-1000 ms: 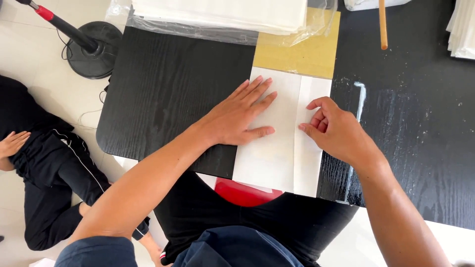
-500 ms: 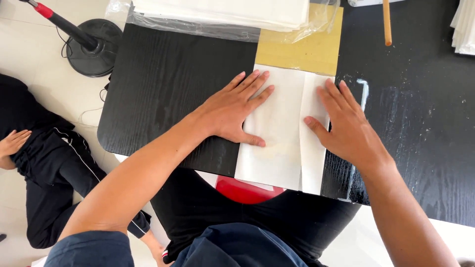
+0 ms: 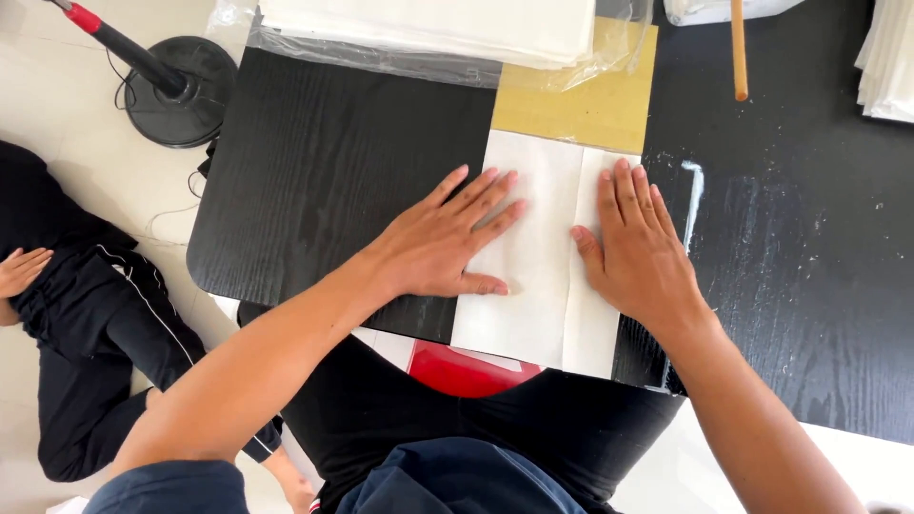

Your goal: The person folds a white sheet of paper over a cardboard template and then uses a brush to apply white glue along the folded edge. The person smooths the paper and continues applying glue along the edge.

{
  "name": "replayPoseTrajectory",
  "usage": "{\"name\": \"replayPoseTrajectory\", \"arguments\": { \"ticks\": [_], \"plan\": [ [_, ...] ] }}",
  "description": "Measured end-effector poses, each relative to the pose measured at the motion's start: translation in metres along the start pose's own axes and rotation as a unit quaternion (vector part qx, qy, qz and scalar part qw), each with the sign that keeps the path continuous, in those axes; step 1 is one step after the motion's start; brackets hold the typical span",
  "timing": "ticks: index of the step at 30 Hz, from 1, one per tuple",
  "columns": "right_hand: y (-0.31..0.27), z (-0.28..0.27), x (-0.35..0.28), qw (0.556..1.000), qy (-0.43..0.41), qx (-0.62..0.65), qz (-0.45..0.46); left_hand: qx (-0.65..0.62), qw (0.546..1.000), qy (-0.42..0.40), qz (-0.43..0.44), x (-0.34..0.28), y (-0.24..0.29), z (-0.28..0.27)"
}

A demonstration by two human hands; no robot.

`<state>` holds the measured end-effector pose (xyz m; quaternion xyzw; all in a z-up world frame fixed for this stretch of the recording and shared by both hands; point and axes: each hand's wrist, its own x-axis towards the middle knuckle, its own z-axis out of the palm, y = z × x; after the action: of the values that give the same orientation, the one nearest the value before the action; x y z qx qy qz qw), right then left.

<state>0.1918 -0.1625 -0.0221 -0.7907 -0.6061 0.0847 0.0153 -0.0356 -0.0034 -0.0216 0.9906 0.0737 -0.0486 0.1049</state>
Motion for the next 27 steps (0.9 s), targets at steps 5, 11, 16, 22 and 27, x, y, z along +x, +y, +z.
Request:
{"name": "replayPoseTrajectory", "arguments": {
  "ticks": [5,11,16,22,27],
  "plan": [
    [0.002,0.001,-0.001,1.0,0.019,0.004,-0.004,-0.012,0.998,0.026,0.06,-0.028,0.02,0.002],
    [0.004,-0.003,0.004,0.999,0.03,0.009,-0.01,-0.07,0.988,0.11,0.086,-0.024,0.018,0.01],
    [-0.004,-0.003,0.001,0.999,0.045,0.007,0.004,-0.037,0.993,0.111,0.03,0.014,0.008,-0.002],
    [-0.023,-0.022,-0.03,0.994,0.1,0.011,0.041,-0.028,0.999,0.003,0.029,0.05,0.021,-0.013],
    [-0.035,-0.043,-0.07,0.984,0.032,0.138,0.108,-0.075,0.996,-0.044,-0.008,0.062,0.039,-0.039]
  ]
}}
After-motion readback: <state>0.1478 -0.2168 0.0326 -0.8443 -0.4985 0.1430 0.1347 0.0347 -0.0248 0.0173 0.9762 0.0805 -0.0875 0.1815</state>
